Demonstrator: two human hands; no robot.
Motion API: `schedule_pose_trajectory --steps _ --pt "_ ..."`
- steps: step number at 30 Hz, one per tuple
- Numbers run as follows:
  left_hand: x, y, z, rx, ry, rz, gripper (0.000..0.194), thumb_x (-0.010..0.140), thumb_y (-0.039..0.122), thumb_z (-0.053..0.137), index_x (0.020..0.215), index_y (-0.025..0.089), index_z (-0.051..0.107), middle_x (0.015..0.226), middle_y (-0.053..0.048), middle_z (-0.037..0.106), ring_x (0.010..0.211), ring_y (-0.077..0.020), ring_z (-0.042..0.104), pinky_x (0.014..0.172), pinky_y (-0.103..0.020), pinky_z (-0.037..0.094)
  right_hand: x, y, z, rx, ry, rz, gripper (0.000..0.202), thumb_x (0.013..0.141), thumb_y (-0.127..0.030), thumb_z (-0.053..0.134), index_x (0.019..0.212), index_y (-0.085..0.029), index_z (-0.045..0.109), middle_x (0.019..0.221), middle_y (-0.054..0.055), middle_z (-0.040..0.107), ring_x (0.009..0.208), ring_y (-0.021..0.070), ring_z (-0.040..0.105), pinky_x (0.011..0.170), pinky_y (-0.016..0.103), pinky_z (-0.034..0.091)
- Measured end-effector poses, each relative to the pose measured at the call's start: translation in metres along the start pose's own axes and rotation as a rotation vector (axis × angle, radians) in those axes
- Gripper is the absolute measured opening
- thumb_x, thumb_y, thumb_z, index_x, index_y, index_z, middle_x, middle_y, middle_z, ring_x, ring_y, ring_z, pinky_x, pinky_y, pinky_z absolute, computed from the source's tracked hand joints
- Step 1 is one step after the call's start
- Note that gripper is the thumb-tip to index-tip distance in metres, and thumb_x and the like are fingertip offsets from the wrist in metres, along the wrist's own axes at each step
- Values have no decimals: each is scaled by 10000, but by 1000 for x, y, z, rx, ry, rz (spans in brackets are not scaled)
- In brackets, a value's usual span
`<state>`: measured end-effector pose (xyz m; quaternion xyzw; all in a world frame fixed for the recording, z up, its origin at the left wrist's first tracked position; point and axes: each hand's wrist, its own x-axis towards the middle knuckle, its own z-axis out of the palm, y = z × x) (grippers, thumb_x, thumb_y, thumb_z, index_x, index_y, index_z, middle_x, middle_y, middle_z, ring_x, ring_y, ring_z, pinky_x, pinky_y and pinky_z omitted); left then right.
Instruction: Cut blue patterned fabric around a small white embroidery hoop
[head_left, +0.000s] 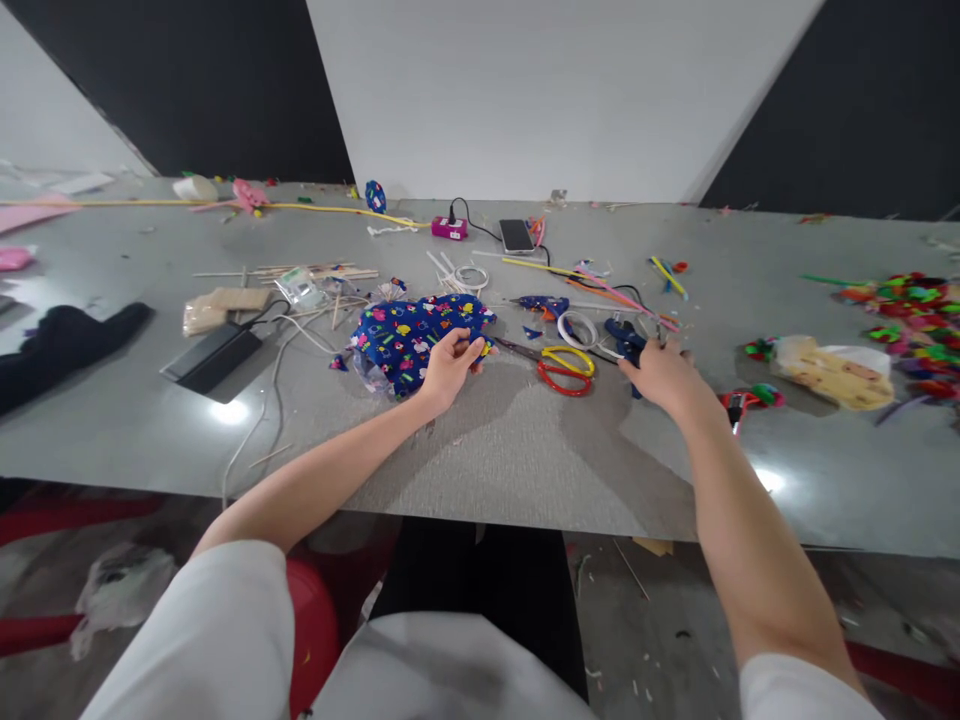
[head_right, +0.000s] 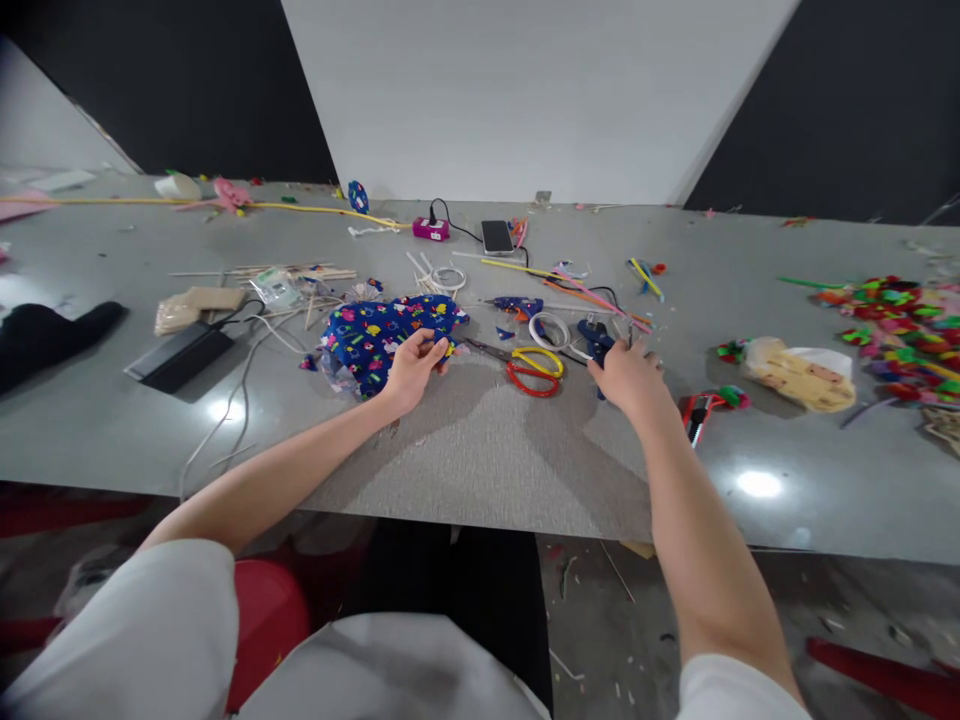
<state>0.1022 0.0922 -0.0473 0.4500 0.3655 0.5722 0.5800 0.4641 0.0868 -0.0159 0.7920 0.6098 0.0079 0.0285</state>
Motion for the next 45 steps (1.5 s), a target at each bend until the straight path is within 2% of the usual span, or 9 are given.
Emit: schedule_pose_trajectory --steps 6,13,15,21,29,35,39,42,45 --pt "-1 2 2 40 28 -28 430 844 490 837 957 207 534 798 -18 749 558 -77 567 531 -215 456 0 -1 1 64 84 -55 694 1011 -522 485 1433 29 503 1392 418 507 1290 547 542 1004 654 466" --pt "-2 5 3 -4 18 -57 490 801 528 860 937 207 516 846 -24 764 558 -91 622 572 -250 519 -9 -13 -12 176 357 -148 734 1049 -545 416 1532 8 397 1450 369 479 1362 488 486 1103 596 416" --pt "-2 5 3 -13 17 -56 486 789 513 871 943 206 527 815 -4 743 565 -97 633 582 -259 532 -13 -18 -16 207 389 -158 735 1056 -538 399 1562 -6 366 1469 361 467 1376 482 472 1118 595 408" --pt "-1 3 2 -33 23 -38 502 740 486 904 958 201 553 777 19 713 576 -102 644 597 -270 556 -14 -18 -17 171 329 -142 737 1058 -532 401 1553 14 392 1461 367 475 1372 499 472 1108 605 423" --pt "-2 3 1 -24 -3 -50 474 767 444 899 992 205 557 739 31 700 588 -142 705 607 -287 582 -16 -22 -13 87 169 -130 639 1040 -528 446 1444 -41 529 1350 343 557 1270 506 551 950 598 522" --pt "-3 0 0 -3 -20 -22 445 791 433 880 1001 205 561 742 22 712 595 -139 700 605 -278 571 -11 -27 -13 272 317 -152 683 1020 -508 494 1524 -47 481 1488 332 505 1411 487 465 1116 625 426" --pt "-2 -4 0 -16 -22 0 428 780 390 886 1000 201 571 810 -3 756 694 -133 712 720 -288 598 -13 -32 -20 540 368 -414 648 1022 -549 516 1542 -163 510 1475 214 579 1394 374 538 1180 559 426" --pt "-1 -5 -1 -32 -42 -5 432 780 376 884 1018 202 568 858 -23 783 736 -139 722 770 -301 600 -26 -46 -27 671 321 -650 647 1000 -578 582 1545 -234 525 1476 155 596 1387 342 566 1196 545 441" --pt "-1 -3 -1 -9 -22 -1 406 789 358 877 1005 207 568 808 6 754 711 -130 714 763 -281 580 -43 -62 -28 723 262 -759 649 1013 -557 588 1582 -259 494 1494 139 586 1407 328 561 1210 542 446"
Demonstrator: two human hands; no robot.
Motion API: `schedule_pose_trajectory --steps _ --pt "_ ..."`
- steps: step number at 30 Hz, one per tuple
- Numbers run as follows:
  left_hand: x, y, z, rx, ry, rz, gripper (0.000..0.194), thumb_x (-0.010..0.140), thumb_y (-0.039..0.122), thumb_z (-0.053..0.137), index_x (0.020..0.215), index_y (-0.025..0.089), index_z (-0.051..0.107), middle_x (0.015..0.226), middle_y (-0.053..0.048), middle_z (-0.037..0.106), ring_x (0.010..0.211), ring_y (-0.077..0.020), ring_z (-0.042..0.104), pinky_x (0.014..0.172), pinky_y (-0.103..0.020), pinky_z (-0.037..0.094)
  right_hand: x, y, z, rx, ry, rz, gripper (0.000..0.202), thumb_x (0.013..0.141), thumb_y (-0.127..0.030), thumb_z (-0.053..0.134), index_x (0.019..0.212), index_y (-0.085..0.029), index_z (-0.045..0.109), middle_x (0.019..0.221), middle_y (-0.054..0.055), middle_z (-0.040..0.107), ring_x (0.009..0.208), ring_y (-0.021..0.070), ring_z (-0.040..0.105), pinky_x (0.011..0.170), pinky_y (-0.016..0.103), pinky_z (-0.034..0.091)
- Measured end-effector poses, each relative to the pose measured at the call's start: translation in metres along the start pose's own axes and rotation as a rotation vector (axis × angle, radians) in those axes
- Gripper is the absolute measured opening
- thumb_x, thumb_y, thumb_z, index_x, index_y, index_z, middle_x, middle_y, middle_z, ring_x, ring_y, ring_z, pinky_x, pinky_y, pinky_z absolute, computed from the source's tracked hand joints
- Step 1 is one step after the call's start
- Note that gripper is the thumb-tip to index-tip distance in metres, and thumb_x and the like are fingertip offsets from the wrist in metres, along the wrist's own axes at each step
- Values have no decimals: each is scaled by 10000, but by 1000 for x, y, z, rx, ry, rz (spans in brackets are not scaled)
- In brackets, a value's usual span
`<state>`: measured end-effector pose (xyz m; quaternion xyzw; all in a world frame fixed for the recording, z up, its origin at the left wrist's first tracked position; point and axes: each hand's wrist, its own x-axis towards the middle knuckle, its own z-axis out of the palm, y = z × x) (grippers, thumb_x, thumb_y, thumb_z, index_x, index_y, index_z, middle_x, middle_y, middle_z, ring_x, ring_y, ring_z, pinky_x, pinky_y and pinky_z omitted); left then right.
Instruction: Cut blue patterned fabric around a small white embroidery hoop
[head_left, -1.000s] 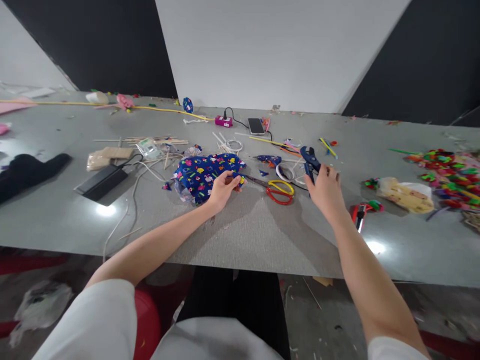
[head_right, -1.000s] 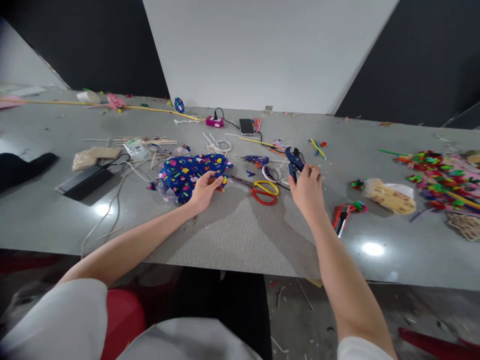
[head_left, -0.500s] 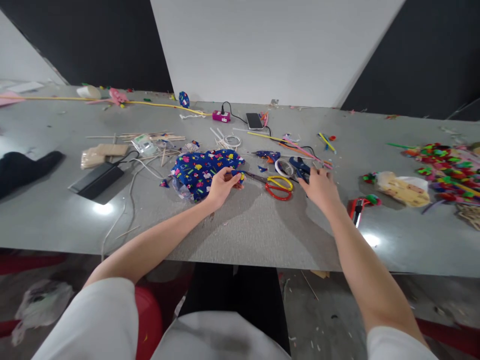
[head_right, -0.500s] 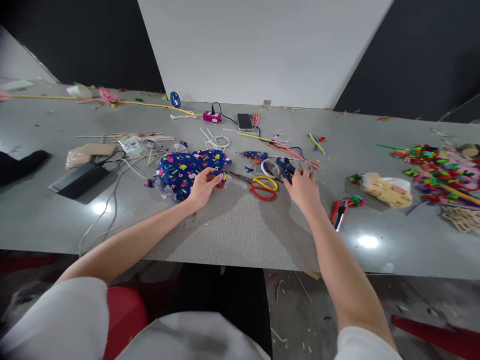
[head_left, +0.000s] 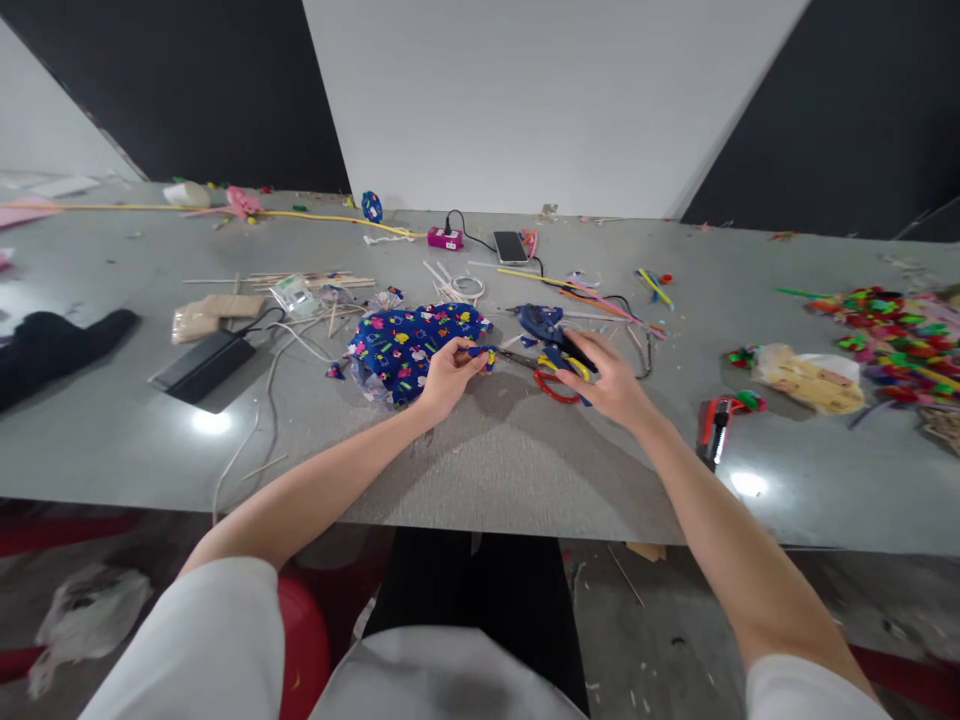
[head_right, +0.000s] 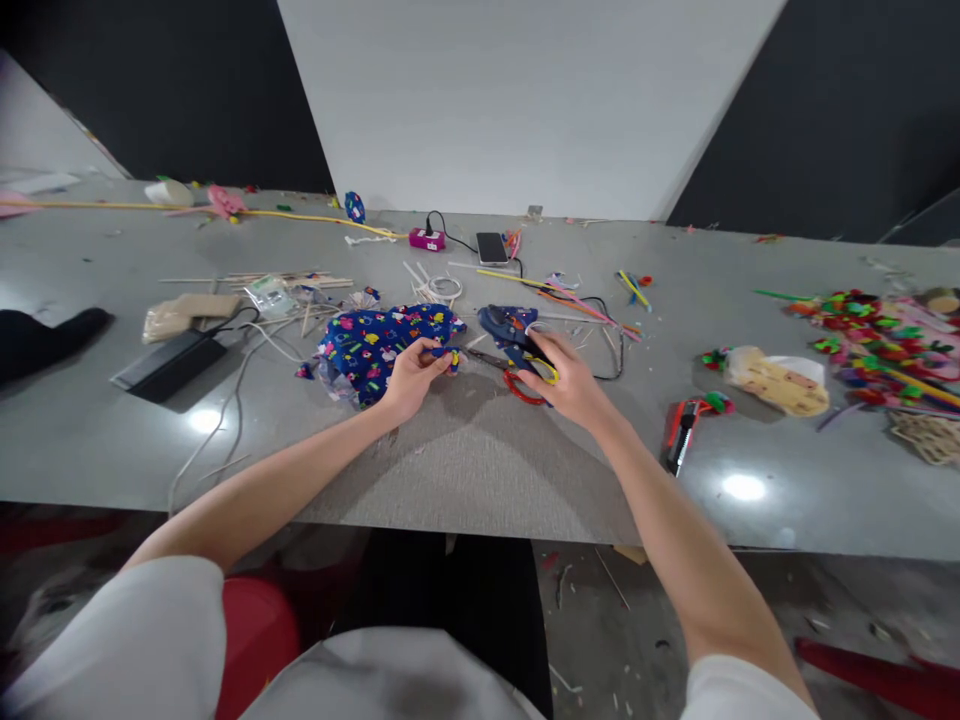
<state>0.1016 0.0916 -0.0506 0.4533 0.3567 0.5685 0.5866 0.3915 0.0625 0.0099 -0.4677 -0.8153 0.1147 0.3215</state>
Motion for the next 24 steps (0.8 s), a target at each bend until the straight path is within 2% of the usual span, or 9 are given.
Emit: schedule_pose_trajectory --steps 4,8,11,16,19,21,24 --pt "0 3 0 25 32 -1 377 803 340 873 982 212 566 767 32 713 697 -120 705 747 -259 561 -4 -11 13 -27 -87 -37 658 1030 -533 571 1630 -300 439 1529 125 541 1445 315 529 1244 556 424" --pt "0 2 1 10 25 11 377 803 353 869 978 213 566 781 27 725 709 -124 713 752 -265 565 -5 -7 15 -101 -115 -35 658 1041 -510 545 1651 -311 403 1538 124 527 1459 325 510 1250 568 414" --pt "0 1 1 -9 23 14 393 796 375 870 987 210 570 811 10 751 702 -129 718 755 -280 576 -2 2 7 -160 -11 11 656 1039 -519 532 1635 -266 424 1519 148 540 1445 336 516 1245 553 411" --pt "0 1 2 -30 20 14 406 794 385 876 985 209 564 802 1 763 725 -147 735 751 -292 590 1 21 -8 -294 239 229 740 1032 -629 456 1617 -178 422 1547 208 519 1463 364 480 1209 567 408" --pt "0 2 2 -15 21 6 393 794 368 876 977 208 567 799 0 767 703 -143 731 724 -280 579 3 26 -12 -116 206 219 727 1032 -657 416 1584 -185 455 1485 191 594 1342 342 597 1089 506 514" --pt "0 2 2 -7 25 -3 390 793 371 876 989 203 583 834 -16 782 701 -140 729 732 -284 583 4 31 -14 -66 178 192 699 1033 -643 430 1562 -187 481 1456 181 624 1292 333 632 1051 482 533" --pt "1 1 2 -24 22 7 405 780 394 884 1013 185 628 869 -42 797 716 -142 731 750 -294 593 3 51 -21 -281 235 245 695 1024 -598 477 1543 -136 511 1463 220 609 1354 363 574 1120 505 470"
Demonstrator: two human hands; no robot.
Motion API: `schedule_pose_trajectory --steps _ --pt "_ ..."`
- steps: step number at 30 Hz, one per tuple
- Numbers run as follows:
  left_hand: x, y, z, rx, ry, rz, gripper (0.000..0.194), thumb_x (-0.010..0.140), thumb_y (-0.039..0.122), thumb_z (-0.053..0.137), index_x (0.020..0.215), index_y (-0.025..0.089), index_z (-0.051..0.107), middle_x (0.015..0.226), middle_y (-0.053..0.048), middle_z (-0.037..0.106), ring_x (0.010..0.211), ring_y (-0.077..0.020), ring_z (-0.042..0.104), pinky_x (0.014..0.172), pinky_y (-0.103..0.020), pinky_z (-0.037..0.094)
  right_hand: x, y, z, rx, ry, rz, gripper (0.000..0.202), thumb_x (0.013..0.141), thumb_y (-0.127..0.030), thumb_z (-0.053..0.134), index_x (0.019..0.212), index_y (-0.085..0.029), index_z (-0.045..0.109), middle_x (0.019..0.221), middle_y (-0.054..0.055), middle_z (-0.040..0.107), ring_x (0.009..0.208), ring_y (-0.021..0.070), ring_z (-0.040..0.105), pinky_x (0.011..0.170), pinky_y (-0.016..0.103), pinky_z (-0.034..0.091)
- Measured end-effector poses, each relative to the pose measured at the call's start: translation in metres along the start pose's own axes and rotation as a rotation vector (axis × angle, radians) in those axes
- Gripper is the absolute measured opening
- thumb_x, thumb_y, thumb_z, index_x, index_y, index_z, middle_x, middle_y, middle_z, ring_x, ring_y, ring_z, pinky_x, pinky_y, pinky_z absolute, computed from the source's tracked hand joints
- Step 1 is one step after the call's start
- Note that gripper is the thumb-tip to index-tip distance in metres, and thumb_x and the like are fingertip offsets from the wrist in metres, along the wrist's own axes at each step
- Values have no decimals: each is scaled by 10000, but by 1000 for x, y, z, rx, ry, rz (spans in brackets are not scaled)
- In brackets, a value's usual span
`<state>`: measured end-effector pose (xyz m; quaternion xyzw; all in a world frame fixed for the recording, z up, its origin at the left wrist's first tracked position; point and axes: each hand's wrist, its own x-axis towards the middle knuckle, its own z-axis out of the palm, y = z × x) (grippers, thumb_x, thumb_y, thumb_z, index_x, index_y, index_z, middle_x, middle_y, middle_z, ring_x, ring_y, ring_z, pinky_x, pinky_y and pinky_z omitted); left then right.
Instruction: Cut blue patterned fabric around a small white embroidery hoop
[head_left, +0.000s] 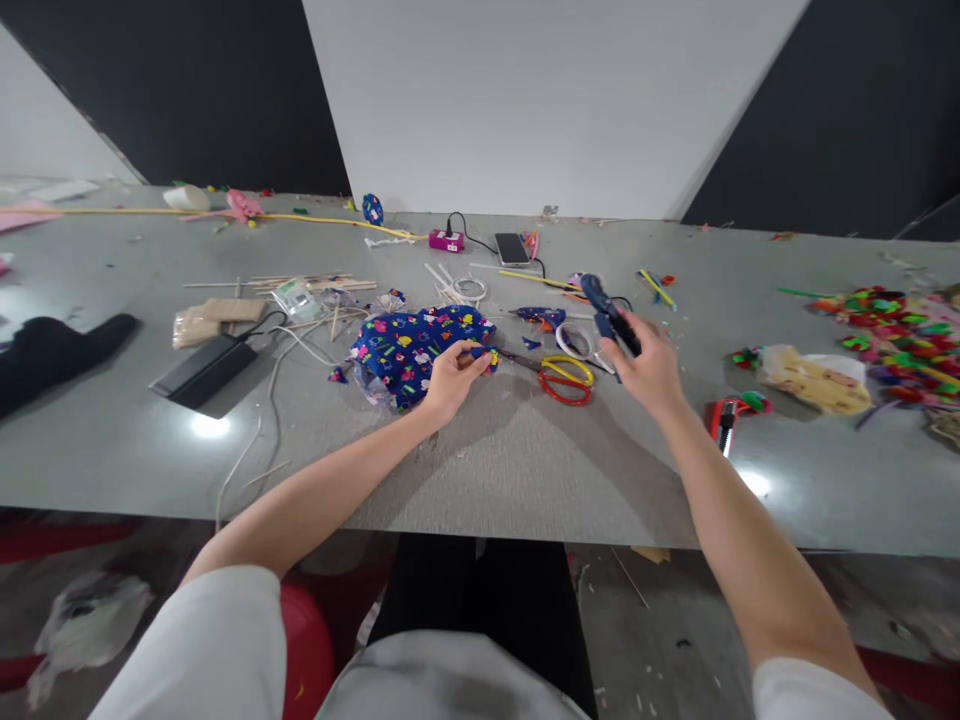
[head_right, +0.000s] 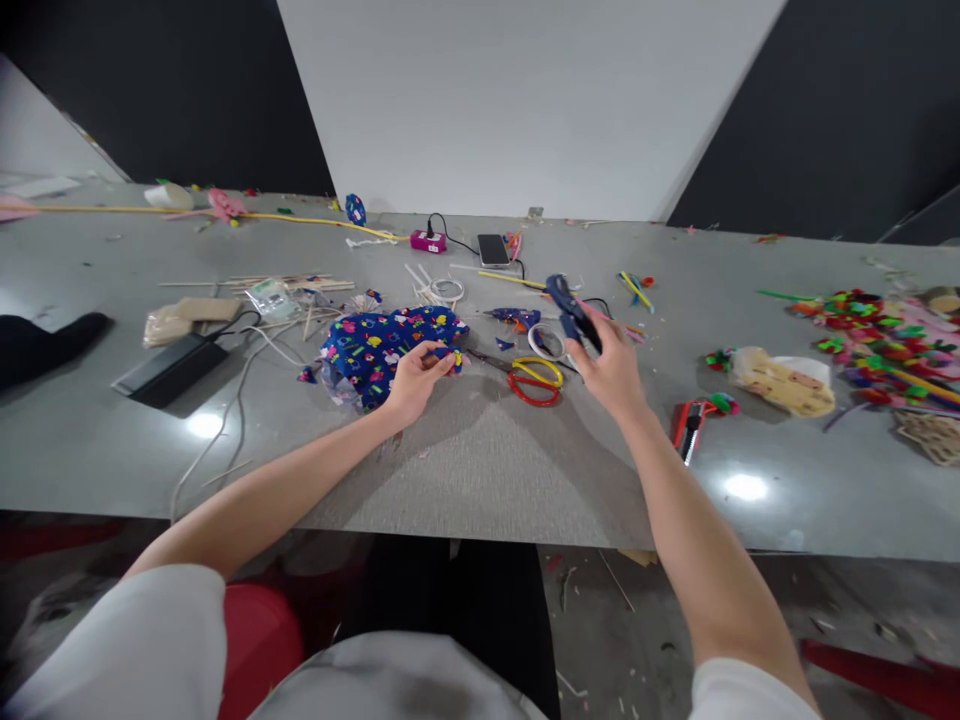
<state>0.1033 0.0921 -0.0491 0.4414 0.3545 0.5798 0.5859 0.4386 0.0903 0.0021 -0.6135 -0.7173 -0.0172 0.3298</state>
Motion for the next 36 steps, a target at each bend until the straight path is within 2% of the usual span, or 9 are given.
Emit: schedule_pose_trajectory --steps 3,7,9,13,16,19,24,31,36 --pt "0 -1 -1 -14 -17 6 419 767 415 896 1017 174 662 877 -53 803 708 -143 726 743 -297 591 3 34 0 -227 17 123 712 1004 -532 525 1517 -38 524 1398 290 616 1330 409 565 1114 528 449" --pt "0 -1 -1 -10 -24 9 424 762 432 906 1018 162 703 856 -51 792 711 -140 708 750 -299 585 0 59 2 -348 -65 150 549 977 -424 566 1374 -54 650 1377 281 614 1311 417 553 1103 541 440" --pt "0 -1 -1 -1 -27 10 421 759 440 908 1008 155 724 845 -50 782 714 -138 696 755 -302 581 -2 50 3 -355 -71 87 437 982 -364 549 1283 -89 707 1389 253 596 1323 401 543 1115 528 437" --pt "1 -2 -1 36 -15 5 408 764 453 900 1007 163 746 829 -42 768 714 -143 690 764 -313 577 -6 6 2 -246 -18 -86 327 1010 -375 553 1202 -173 724 1254 189 627 1262 362 588 1121 500 453" --pt "3 -3 -1 40 -7 -3 414 761 458 898 1014 168 745 826 -42 768 712 -149 691 761 -321 577 -12 -23 7 -143 -242 -232 340 1010 -414 589 1246 -192 691 1209 156 650 1198 332 635 1074 463 501" --pt "4 -4 -2 56 -1 4 397 763 438 897 1011 166 746 810 -36 758 691 -135 667 702 -287 540 -19 -35 20 -244 -436 -296 357 1023 -359 551 1302 -172 673 1229 166 653 1190 349 637 1042 483 515" --pt "4 -4 -3 95 22 13 330 775 391 894 986 177 757 781 -11 718 675 -108 604 625 -239 453 -25 -36 38 -413 -485 -346 395 1080 -327 400 1284 -119 667 1254 209 643 1170 380 639 1015 524 499" --pt "3 -4 -5 101 -8 55 329 811 440 863 981 184 745 816 -33 735 681 -117 590 626 -248 461 -23 -19 41 -393 -493 -231 411 1075 -302 340 1278 -63 606 1264 283 640 1212 419 628 1011 551 482" --pt "3 -5 -5 107 -15 30 339 816 436 857 1022 190 748 802 -26 722 666 -118 581 634 -258 461 -17 -23 33 -10 -502 -21 357 1053 -392 439 1293 -166 575 1193 204 717 1046 328 713 895 447 540"
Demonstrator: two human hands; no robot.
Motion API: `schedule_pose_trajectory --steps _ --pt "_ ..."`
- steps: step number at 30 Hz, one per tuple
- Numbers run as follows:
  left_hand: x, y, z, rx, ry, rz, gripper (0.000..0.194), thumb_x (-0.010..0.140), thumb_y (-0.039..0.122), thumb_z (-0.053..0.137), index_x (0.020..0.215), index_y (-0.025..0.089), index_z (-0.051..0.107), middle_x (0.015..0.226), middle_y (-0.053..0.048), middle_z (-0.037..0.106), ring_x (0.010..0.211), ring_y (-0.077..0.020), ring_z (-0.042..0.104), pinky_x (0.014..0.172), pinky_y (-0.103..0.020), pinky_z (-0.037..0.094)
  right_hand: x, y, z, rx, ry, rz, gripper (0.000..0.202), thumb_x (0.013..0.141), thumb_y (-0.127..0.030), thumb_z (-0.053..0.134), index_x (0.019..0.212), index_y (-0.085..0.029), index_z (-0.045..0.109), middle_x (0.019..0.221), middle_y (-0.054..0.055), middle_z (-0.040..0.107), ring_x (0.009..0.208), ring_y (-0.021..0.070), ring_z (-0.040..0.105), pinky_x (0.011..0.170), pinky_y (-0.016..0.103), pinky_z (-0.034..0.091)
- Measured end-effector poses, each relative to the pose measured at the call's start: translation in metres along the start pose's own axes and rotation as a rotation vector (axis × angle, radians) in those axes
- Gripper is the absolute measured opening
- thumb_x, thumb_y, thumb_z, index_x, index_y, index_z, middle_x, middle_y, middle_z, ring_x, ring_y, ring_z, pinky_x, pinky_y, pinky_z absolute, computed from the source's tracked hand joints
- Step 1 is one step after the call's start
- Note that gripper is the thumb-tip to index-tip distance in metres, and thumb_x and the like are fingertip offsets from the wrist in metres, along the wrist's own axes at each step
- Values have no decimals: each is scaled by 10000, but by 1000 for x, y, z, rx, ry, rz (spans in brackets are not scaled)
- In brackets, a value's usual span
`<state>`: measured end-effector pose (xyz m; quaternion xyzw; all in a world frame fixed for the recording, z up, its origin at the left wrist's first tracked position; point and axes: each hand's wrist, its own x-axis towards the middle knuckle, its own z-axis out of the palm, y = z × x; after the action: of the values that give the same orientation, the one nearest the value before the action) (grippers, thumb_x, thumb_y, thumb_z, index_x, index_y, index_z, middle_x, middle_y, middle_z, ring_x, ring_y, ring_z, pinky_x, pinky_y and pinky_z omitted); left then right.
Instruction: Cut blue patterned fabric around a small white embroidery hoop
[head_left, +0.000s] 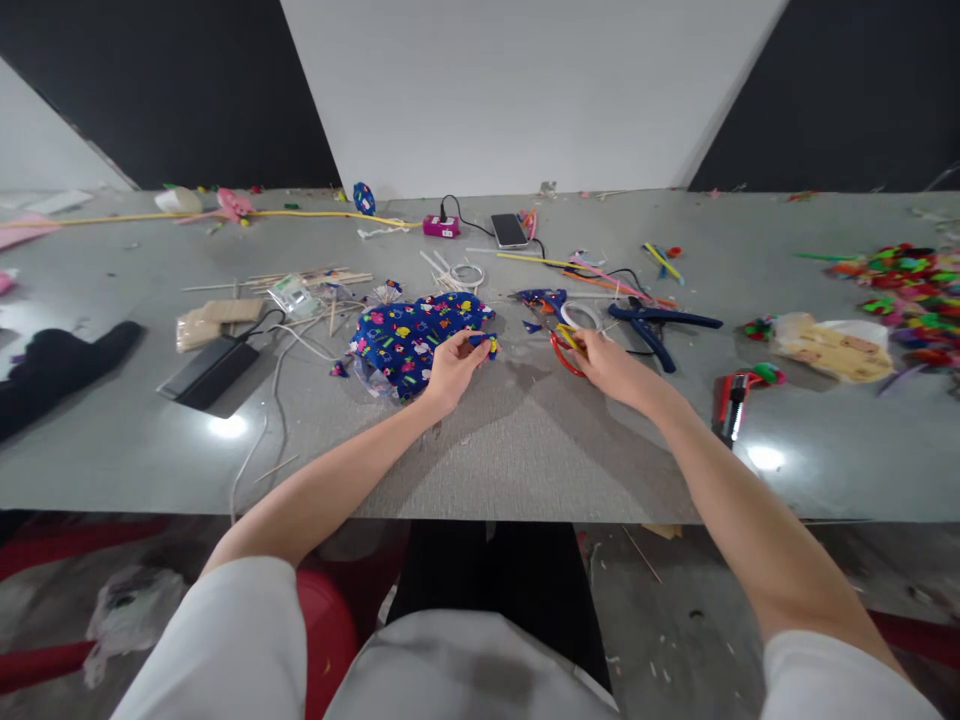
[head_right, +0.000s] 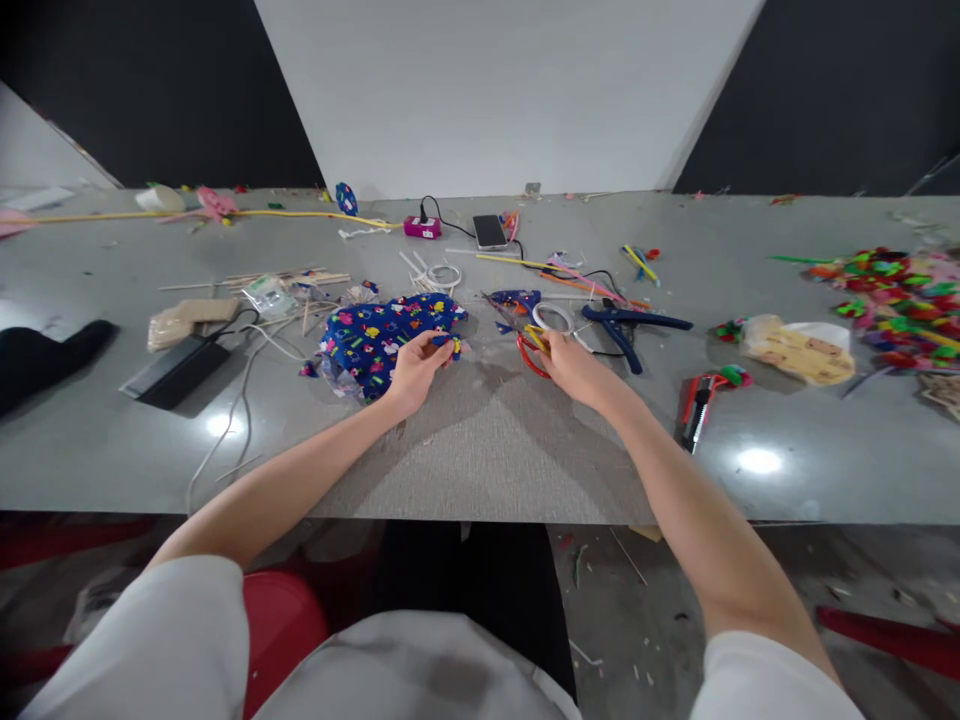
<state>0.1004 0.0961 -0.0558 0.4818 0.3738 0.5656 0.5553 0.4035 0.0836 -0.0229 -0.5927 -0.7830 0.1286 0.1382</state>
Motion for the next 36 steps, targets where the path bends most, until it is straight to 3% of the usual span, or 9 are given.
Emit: schedule_pose_trajectory --steps 4,6,8,11,16,20,24,30,36 --pt "-1 2 1 4 -16 24 335 826 432 848 1042 193 755 842 -39 744 669 -119 593 639 -264 471 -7 -27 -5 388 39 21 427 904 -595 693 1072 -209 623 891 72 731 757 228 668 687 336 498" --pt "-2 4 2 18 -19 27 328 830 425 848 1043 191 760 824 -34 737 661 -118 594 641 -265 480 -10 -43 -4 424 46 75 501 790 -674 787 905 -216 623 746 20 670 632 181 574 587 306 411" --pt "-3 6 2 21 -17 20 325 829 420 850 1040 190 762 796 -26 726 652 -117 593 646 -266 490 -13 -55 0 416 51 102 512 808 -709 748 800 -216 608 657 -3 610 581 156 499 552 299 345" --pt "-4 8 3 11 -14 3 333 810 422 858 1029 190 764 771 -16 717 640 -115 588 643 -262 492 -16 -62 9 407 102 32 450 907 -640 633 767 -213 594 654 4 608 593 150 495 579 298 363" --pt "-7 13 4 -1 -33 -23 342 786 428 866 1002 186 758 780 -14 720 640 -113 594 650 -257 495 -18 -55 18 428 151 -81 244 876 -459 626 854 -224 567 773 38 697 664 188 623 653 311 467" --pt "-10 15 5 14 -37 -32 358 775 445 882 995 187 764 749 -8 710 628 -113 598 631 -249 490 -20 -56 15 359 124 -99 206 886 -432 598 875 -230 559 786 56 719 670 213 652 660 328 467" --pt "-14 17 9 12 -58 -21 411 749 483 904 990 182 763 778 -23 738 656 -123 636 657 -258 526 -25 -67 10 138 132 -40 233 925 -462 573 897 -231 593 773 73 731 669 232 665 640 327 414" --pt "-23 21 14 15 -96 27 408 770 499 891 976 177 748 774 -23 732 688 -129 663 694 -272 561 -37 -86 4 -72 191 -70 390 934 -604 544 771 -250 535 677 47 692 624 222 653 616 318 358" --pt "-31 26 17 -9 -137 36 387 772 497 891 874 173 705 731 -14 700 671 -116 640 668 -250 539 -44 -97 3 -238 223 -28 485 900 -712 555 938 -230 587 734 69 724 641 249 671 582 311 223"
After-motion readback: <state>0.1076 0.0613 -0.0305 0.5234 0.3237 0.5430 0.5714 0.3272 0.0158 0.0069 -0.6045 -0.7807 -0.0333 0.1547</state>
